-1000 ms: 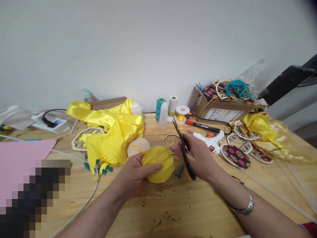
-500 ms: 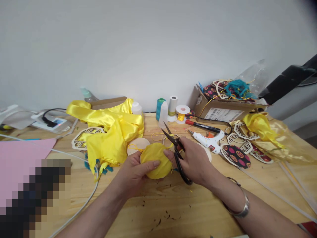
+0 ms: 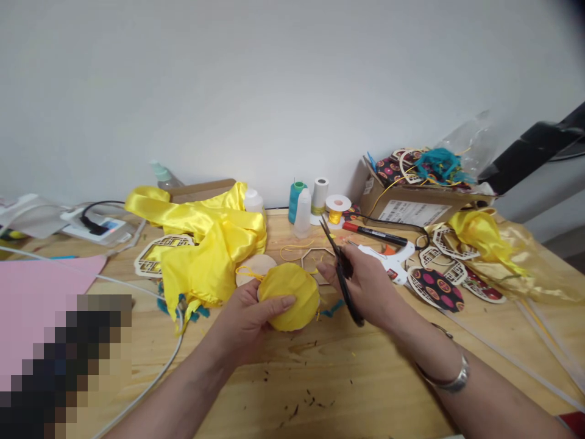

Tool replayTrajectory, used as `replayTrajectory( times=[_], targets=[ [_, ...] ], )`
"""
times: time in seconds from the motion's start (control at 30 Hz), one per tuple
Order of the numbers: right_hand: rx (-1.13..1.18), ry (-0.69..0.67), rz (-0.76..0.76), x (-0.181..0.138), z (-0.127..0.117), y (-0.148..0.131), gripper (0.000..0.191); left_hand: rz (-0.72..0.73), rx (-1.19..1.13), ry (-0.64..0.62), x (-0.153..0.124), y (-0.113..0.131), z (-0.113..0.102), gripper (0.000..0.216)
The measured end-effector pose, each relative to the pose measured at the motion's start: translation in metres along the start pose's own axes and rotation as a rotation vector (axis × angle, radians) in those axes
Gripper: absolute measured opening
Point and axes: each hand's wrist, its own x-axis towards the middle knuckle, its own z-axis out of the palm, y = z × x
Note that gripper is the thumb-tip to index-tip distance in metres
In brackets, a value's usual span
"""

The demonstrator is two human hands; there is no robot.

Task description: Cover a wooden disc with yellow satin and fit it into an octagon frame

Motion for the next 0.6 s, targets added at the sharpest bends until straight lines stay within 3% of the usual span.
replayTrajectory(
  times=[0.27, 0.6],
  targets=[
    [-0.092, -0.219, -0.158, 0.0, -0.024, 0.003, 0.032, 0.009, 0.022, -0.002, -0.002, 0.003, 0.0, 0.024],
    [-0.309, -0.207, -0.236, -0.007, -0.023, -0.005, 0.032, 0.055, -0.019, 0.07, -0.001, 0.007, 0.007, 0.024]
  ],
)
